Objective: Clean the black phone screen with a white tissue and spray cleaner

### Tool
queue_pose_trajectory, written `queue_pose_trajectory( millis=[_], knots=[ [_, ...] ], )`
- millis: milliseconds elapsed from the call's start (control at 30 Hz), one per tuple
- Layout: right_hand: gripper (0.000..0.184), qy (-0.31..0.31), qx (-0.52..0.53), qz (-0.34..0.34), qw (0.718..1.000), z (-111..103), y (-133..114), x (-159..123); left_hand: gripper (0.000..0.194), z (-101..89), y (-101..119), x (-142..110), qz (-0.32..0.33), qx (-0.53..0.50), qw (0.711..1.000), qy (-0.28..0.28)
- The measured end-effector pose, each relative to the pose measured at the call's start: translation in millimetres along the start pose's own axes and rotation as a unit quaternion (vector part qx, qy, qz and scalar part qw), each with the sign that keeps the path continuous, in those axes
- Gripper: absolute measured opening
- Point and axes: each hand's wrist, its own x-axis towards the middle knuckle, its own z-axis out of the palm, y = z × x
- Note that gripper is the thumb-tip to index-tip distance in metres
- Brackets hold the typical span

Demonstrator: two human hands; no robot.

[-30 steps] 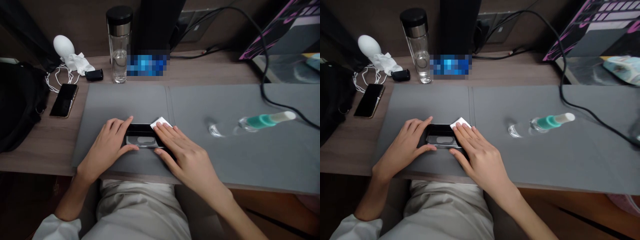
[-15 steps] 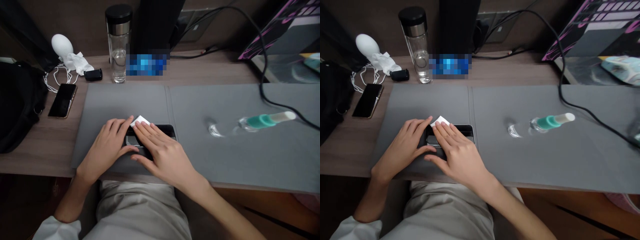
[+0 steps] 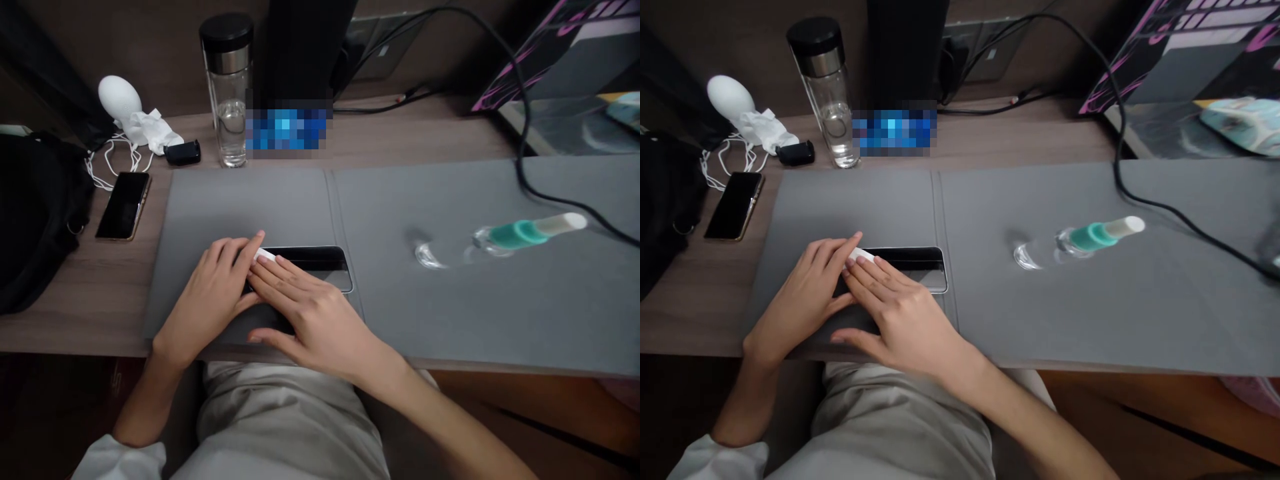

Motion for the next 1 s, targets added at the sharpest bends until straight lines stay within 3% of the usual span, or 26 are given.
queue_pose_trajectory(
  millis=[233,400,667,833,1000],
  knots=[
    [0.05,0.039,-0.065,-0.002,0.997,0.1,-3.3,-13.7,0.081,-5.7,3.3,1.5,0.003,0.024,0.999,-0.022],
    [0.042,0.063,-0.105,0.012,0.992,-2.4,-2.3,-26.5,0.077,-6.9,3.4,3.0,0.008,0.017,1.0,-0.008],
    [0.051,0.075,-0.14,0.051,0.986,-13.9,6.9,-52.0,0.081,-7.2,4.6,3.2,0.013,0.044,0.999,0.008],
    [0.059,0.098,-0.148,0.082,0.981,-15.8,7.4,-64.7,0.074,-6.2,4.4,3.0,0.025,0.071,0.996,0.054],
    [0.068,0.108,-0.141,0.097,0.979,-17.3,13.7,-66.3,0.062,-7.1,5.8,3.4,0.024,0.061,0.996,0.057]
  ],
)
